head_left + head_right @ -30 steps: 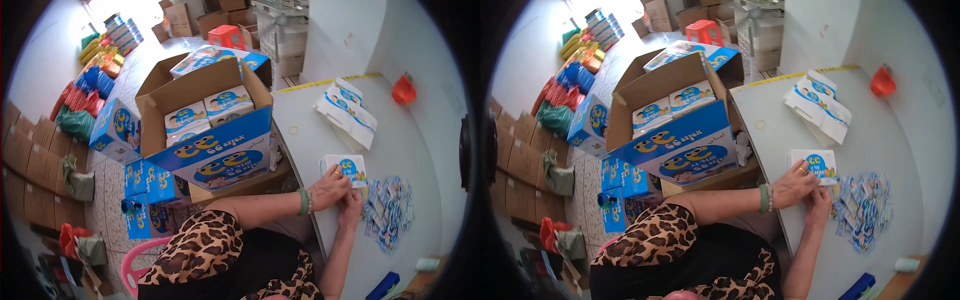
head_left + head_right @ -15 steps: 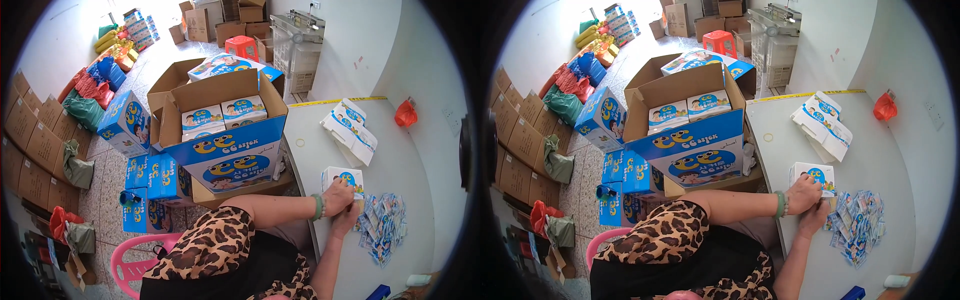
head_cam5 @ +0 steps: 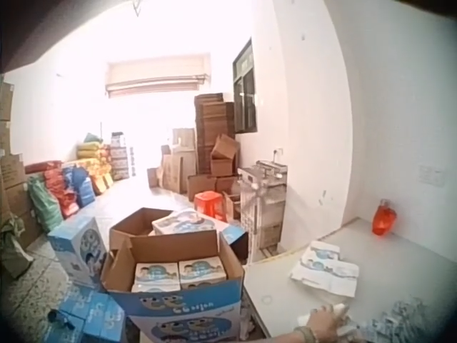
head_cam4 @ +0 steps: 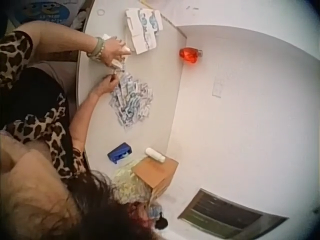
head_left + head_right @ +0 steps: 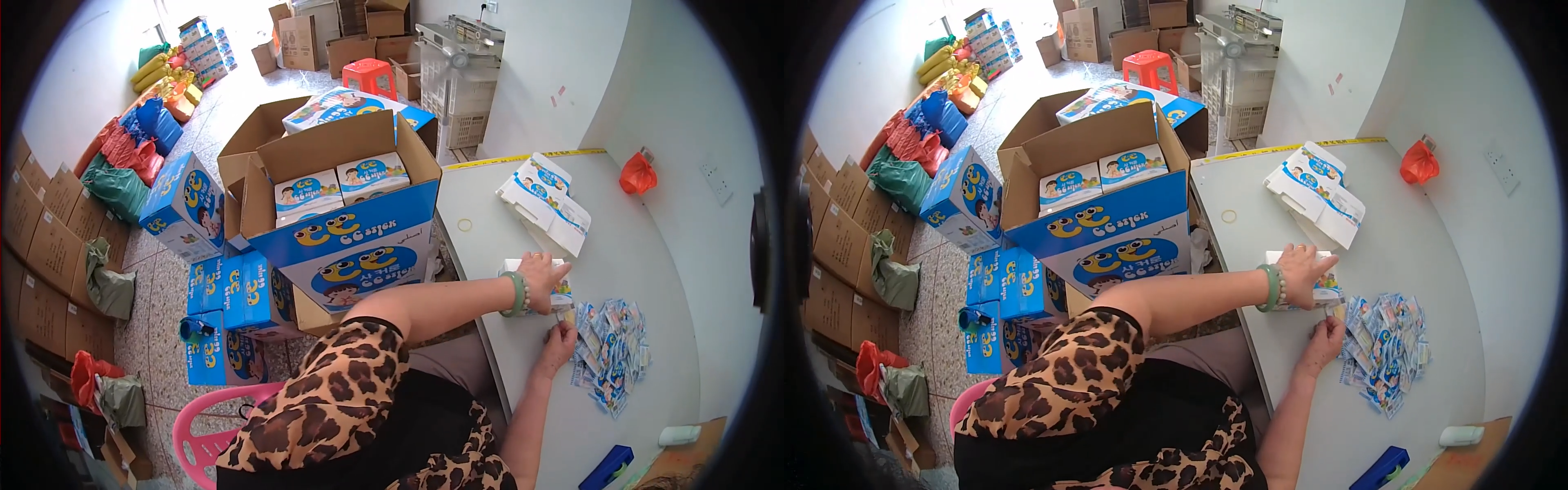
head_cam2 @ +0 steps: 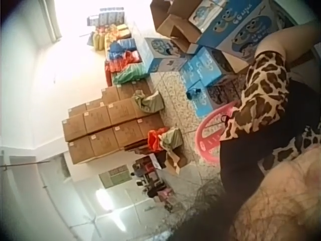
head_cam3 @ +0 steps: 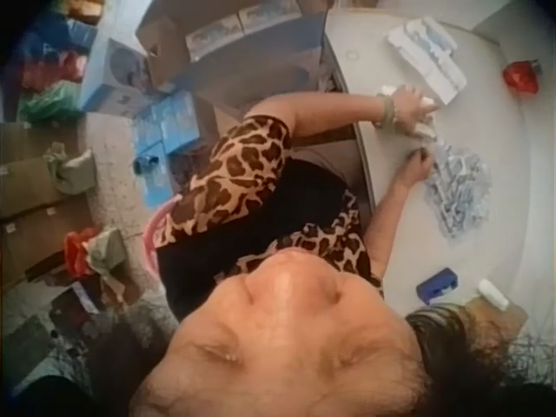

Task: Packing small product packets into boxes and then into a larger carton.

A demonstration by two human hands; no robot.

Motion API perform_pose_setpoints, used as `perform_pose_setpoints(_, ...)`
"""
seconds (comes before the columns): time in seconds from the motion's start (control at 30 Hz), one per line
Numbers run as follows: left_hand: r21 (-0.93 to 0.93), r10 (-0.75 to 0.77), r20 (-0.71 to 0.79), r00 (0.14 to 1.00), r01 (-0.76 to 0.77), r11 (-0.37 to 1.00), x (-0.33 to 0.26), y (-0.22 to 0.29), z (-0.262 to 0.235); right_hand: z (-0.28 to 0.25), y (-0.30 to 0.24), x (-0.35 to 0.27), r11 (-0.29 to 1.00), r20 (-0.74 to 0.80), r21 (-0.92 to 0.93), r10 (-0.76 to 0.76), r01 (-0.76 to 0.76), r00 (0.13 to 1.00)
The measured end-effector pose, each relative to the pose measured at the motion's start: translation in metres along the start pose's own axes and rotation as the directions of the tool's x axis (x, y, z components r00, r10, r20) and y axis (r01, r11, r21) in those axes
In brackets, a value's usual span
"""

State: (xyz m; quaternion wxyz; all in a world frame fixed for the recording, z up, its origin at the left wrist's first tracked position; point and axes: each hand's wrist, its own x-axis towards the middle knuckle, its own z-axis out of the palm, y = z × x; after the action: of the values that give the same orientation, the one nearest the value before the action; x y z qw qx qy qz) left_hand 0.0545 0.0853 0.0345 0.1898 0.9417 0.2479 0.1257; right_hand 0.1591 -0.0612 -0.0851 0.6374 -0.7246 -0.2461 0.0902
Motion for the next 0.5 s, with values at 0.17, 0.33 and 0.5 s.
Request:
perform_pose_setpoints(0.17,-0.257,-0.087,0.125,0.988,0.117,0.959,-0.025,0.000,-0.102,0.001,-0.016,-0.008,0.980,0.069,0.173,0.084,-0.095,0.994)
perform_pose_setpoints(0.33,-0.524,-0.070,0.156,0.985,0.142,0.840,-0.071,-0.005,-0.266,0.001,-0.028,-0.014,0.971,0.068,0.126,0.194,-0.201,0.979)
perform_pose_setpoints(0.5,-0.483,-0.230,-0.161,0.960,0.127,0.866,-0.125,-0.073,-0.333,-0.002,-0.033,-0.014,0.987,0.027,0.051,0.149,-0.151,0.988)
